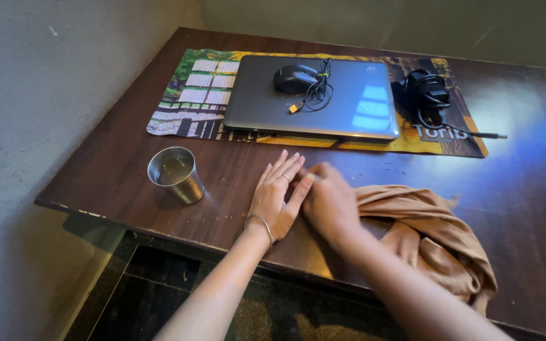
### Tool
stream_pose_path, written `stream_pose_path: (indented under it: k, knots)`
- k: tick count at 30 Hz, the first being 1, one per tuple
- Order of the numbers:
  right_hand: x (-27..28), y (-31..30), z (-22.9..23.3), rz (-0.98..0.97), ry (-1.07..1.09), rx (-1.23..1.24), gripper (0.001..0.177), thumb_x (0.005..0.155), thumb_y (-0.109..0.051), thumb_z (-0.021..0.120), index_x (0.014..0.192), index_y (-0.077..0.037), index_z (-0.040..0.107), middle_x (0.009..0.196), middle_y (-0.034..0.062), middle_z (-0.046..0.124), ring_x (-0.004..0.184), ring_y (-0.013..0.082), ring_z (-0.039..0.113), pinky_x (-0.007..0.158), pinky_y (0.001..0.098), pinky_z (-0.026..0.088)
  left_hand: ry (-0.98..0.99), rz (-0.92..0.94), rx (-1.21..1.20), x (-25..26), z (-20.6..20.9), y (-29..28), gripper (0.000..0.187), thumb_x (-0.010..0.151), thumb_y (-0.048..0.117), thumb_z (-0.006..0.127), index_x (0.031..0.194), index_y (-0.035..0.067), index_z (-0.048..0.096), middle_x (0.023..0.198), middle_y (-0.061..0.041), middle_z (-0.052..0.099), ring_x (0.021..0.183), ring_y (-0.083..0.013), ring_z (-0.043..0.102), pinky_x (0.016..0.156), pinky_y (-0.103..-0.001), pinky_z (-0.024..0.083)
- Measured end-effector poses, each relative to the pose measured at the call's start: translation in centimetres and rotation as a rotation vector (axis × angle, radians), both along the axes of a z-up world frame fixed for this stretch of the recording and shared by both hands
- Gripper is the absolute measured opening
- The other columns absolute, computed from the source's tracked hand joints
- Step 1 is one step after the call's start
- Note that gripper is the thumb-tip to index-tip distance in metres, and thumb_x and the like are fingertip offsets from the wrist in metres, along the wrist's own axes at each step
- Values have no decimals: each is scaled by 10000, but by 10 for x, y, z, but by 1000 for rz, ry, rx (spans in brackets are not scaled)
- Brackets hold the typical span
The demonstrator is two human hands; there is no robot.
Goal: The person wipes a wooden table surface with a cloth. They dip the cloth into a metal cup of water, wring it out, and wipe the table in sections, moving the cup as needed to reach different areas.
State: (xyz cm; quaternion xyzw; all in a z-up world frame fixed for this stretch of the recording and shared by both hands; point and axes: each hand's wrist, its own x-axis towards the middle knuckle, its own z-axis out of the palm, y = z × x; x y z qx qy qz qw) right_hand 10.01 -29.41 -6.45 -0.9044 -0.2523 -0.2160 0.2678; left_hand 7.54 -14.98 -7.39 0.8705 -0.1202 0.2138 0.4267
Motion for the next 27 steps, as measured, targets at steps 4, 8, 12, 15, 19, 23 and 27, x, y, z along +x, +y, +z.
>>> stream_pose_path:
  k: [4, 8, 12, 15, 19, 23, 27]
  knots:
    - [-30, 1, 3, 164, -7, -37, 310, 794, -195, 722, 1101, -161, 749, 1024, 162, 668, 882, 372, 673, 720, 483, 559, 7, -7, 16, 1, -3, 1, 702, 1027, 550, 430, 1426, -9, 577, 1548, -176, 513, 1546, -326, 311, 1257, -475, 179]
    - [-33, -42, 5, -65, 166, -193, 255, 882, -413, 694, 1069, -266, 788, 925, 92, 689, 746, 304, 707, 651, 463, 568, 59, 36, 115, 2, -6, -1, 688, 1043, 544, 375, 1437, 11, 561, 1564, -151, 487, 1541, -299, 297, 1260, -463, 164]
    - [-12, -120, 11, -403, 174, -268, 337, 964, -454, 627, 1066, -146, 716, 924, 124, 771, 782, 302, 739, 718, 448, 576, 94, 92, 305, -2, -11, -6, 667, 1056, 520, 338, 1465, 25, 519, 1586, -137, 437, 1524, -277, 291, 1252, -449, 158]
    - [-6, -176, 11, -653, 168, -392, 415, 1053, -436, 571, 1097, -27, 622, 869, 203, 756, 757, 363, 729, 715, 488, 570, 78, 112, 375, -3, -15, -7, 651, 1065, 498, 331, 1485, 26, 488, 1598, -143, 407, 1514, -281, 290, 1243, -449, 155]
    - [-5, -193, 10, -672, 273, -387, 400, 1107, -401, 491, 1082, -11, 573, 792, 200, 736, 681, 340, 724, 633, 479, 591, 79, 123, 401, -3, -17, -9, 628, 1065, 478, 344, 1489, 39, 488, 1599, -136, 410, 1513, -281, 301, 1247, -446, 169]
    - [-21, -134, 7, -489, 305, -401, 310, 1050, -388, 486, 1073, -90, 571, 774, 155, 723, 658, 311, 708, 632, 468, 588, 58, 124, 410, -3, -15, -10, 605, 1065, 454, 364, 1478, 34, 502, 1593, -138, 421, 1509, -286, 310, 1241, -455, 181]
    - [-63, -51, 1, -130, 158, -268, 258, 945, -347, 561, 982, -92, 564, 768, 143, 707, 669, 374, 694, 645, 518, 539, 51, 123, 401, -5, -15, -9, 577, 1069, 421, 367, 1468, 33, 516, 1586, -139, 434, 1507, -291, 320, 1243, -458, 187]
